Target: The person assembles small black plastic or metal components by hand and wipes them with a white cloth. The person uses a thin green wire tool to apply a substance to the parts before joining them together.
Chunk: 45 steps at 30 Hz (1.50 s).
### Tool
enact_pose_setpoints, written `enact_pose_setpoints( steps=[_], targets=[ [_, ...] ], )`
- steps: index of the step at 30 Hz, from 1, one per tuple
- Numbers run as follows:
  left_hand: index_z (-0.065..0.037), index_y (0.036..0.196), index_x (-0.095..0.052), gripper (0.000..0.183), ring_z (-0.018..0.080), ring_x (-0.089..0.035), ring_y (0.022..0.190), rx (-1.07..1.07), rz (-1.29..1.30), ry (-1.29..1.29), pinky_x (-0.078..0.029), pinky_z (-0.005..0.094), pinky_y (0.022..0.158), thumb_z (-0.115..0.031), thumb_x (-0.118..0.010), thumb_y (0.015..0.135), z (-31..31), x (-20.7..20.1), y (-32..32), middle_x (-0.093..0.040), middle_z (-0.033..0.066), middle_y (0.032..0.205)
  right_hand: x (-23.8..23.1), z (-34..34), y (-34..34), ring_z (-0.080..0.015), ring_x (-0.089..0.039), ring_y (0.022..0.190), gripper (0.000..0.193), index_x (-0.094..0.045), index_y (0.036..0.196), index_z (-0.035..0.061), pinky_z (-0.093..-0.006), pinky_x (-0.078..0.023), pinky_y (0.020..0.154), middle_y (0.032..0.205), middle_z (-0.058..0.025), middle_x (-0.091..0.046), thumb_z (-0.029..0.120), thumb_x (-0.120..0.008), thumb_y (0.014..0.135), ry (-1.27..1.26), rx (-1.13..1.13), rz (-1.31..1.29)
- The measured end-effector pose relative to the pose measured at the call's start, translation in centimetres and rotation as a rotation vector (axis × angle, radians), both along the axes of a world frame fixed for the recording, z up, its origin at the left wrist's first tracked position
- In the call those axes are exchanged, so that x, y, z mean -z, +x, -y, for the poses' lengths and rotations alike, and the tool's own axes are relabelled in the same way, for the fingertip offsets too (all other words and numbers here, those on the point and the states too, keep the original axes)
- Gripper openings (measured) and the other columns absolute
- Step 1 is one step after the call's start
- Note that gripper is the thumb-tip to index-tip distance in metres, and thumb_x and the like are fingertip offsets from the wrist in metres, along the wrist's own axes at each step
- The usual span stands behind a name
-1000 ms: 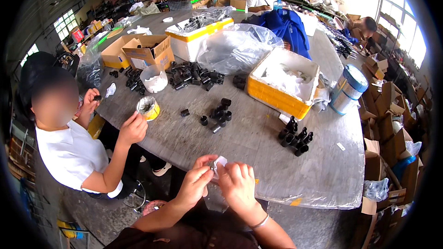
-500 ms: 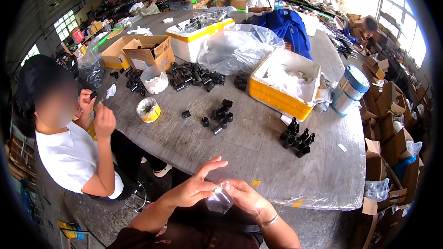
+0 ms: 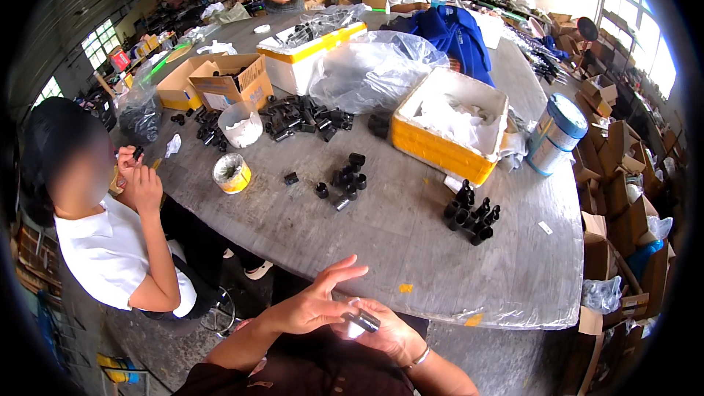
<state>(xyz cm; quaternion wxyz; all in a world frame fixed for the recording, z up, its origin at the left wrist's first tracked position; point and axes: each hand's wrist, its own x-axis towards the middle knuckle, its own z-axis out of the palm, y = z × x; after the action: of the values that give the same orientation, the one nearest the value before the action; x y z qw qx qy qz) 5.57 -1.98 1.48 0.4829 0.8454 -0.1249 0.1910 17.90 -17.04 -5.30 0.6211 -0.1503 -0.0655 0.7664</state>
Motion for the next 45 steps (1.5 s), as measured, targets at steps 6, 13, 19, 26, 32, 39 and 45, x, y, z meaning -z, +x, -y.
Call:
enact_pose_setpoints(
  steps=[6,13,19,26,32,39,45],
  targets=[
    [-0.015,0.12,-0.064,0.028,0.0357,-0.019,0.143,0.149,-0.154,-0.994,-0.018,0.0493,0.113,-0.023,-0.056,0.094,1.4,2.8,-0.2,-0.015,0.0254,0.153,-4.0,0.5,0.7,-0.0155,-0.054,0.077,0.017,-0.063,0.098,0.0033,-0.0281,-0.045,0.072,0.087,-0.004,-0.057,0.019,-0.057,0.094,-0.048,0.545,1.069],
    [0.005,0.14,-0.037,0.055,0.0296,-0.031,0.138,0.177,-0.363,-1.02,-0.025,0.0399,0.112,-0.025,-0.048,0.096,2.8,3.3,0.0,-0.034,0.0241,0.146,-5.7,2.4,3.5,-0.0262,-0.055,0.072,0.042,-0.067,0.098,0.0048,-0.0355,-0.048,0.059,0.085,-0.0077,-0.056,-0.006,-0.066,0.057,0.166,0.967,2.284],
    [-0.009,0.115,-0.065,0.028,0.0411,-0.028,0.137,0.236,-0.222,-0.917,-0.034,0.0507,0.104,-0.026,-0.058,0.094,2.8,0.0,3.9,-0.029,0.0296,0.147,-5.0,8.8,8.0,-0.0263,-0.058,0.073,0.025,-0.064,0.092,0.0002,-0.0327,-0.047,0.062,0.085,-0.0119,-0.057,-0.01,-0.063,0.069,-0.372,1.152,2.18],
    [0.002,0.091,-0.065,0.018,0.0333,-0.04,0.129,0.151,-0.028,-0.044,-0.034,0.0447,0.105,-0.012,-0.071,0.081,2.5,-5.8,15.2,-0.046,0.0195,0.133,-2.2,13.4,11.1,-0.015,-0.053,0.069,0.013,-0.064,0.093,-0.0004,-0.026,-0.04,0.057,0.083,-0.0073,-0.056,-0.005,-0.061,0.081,-0.658,1.588,1.975],
    [0.003,0.08,-0.058,0.015,0.0137,-0.055,0.095,-0.039,-0.058,0.321,-0.044,0.0261,0.081,-0.006,-0.071,0.079,3.0,-8.7,28.6,-0.054,0.0072,0.106,-1.5,13.2,11.9,-0.0256,-0.057,0.066,0.023,-0.065,0.091,0.0038,-0.0337,-0.045,0.055,0.077,-0.0086,-0.058,-0.004,-0.067,0.069,-0.623,1.534,2.221],
    [0.005,0.085,-0.066,0.023,0.0317,-0.058,0.095,-0.1,-0.222,0.743,-0.045,0.037,0.088,-0.016,-0.057,0.087,3.7,-5.3,35.6,-0.055,0.0182,0.101,-1.6,13.4,11.7,-0.0254,-0.057,0.064,0.027,-0.065,0.091,0.0049,-0.0341,-0.046,0.055,0.076,-0.008,-0.058,-0.003,-0.068,0.065,-0.58,1.54,2.233],
    [0.003,0.081,-0.067,0.015,0.0342,-0.059,0.093,-0.086,-0.237,0.815,-0.046,0.039,0.085,-0.01,-0.06,0.083,5.3,-4.6,36.1,-0.056,0.0199,0.097,-1.3,13.8,12.1,-0.0237,-0.056,0.062,0.027,-0.065,0.09,0.0047,-0.0327,-0.045,0.052,0.075,-0.0068,-0.058,-0.003,-0.069,0.064,-0.545,1.538,2.284]
  ],
)
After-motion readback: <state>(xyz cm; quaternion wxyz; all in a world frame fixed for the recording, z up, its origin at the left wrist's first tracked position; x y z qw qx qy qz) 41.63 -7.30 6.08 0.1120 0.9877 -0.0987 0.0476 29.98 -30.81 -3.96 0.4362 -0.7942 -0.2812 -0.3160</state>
